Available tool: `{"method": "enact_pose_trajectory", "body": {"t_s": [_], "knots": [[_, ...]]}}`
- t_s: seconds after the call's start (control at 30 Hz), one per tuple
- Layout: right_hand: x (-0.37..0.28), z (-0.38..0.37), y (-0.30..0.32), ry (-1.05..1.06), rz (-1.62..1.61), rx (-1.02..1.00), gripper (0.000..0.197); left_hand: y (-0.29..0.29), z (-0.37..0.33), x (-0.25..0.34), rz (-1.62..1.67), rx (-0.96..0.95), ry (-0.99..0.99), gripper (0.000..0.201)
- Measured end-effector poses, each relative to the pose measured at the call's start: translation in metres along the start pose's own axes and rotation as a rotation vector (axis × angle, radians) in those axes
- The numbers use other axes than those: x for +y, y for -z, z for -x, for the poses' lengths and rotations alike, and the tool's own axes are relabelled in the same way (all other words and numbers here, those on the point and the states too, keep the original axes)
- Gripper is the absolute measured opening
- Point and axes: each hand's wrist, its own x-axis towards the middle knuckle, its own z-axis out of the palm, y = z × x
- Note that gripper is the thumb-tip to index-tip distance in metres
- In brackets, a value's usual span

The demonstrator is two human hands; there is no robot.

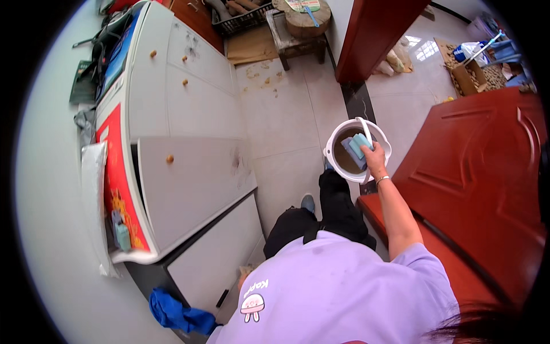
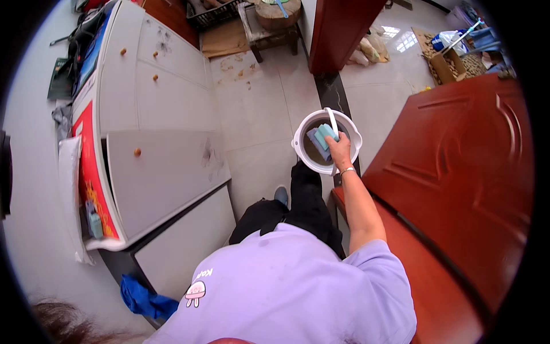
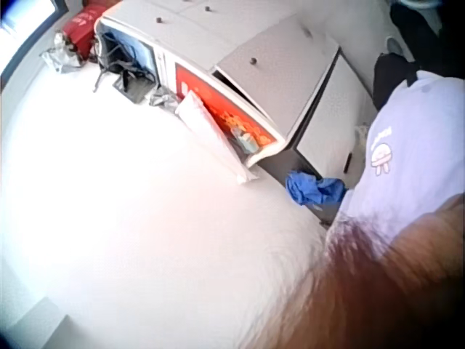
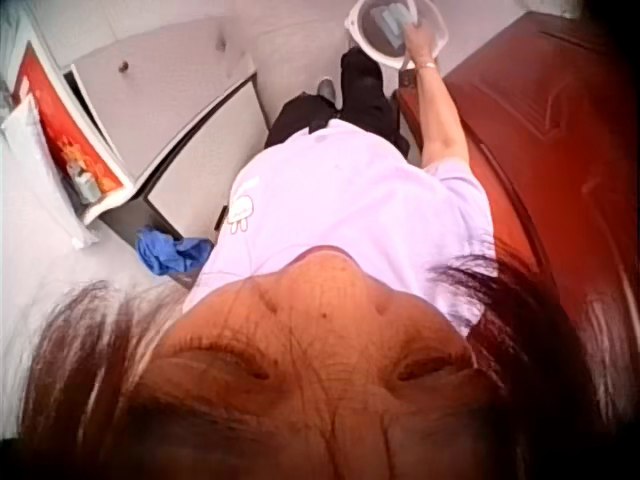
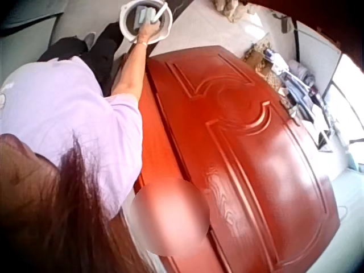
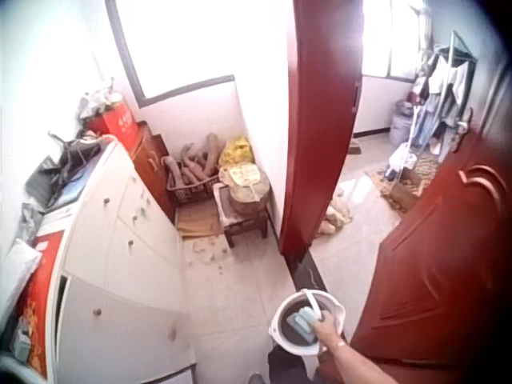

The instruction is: The person cleans a window frame and glass using a sponge and a cloth. They wipe the frame, dip the sponge in a bucket of water, and continue cleaning the window. The person also uses a long-handled duster to clean the upper parts of the window.

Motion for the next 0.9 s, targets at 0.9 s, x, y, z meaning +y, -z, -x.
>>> {"method": "enact_pose_trajectory", "body": {"t_s": [0.9], "knots": [[0.08, -0.254, -0.073, 0.076, 0.57, 0.031, 0.069, 0.051, -0.169, 0.251, -0.222, 0.031, 0.071, 0.04]]}}
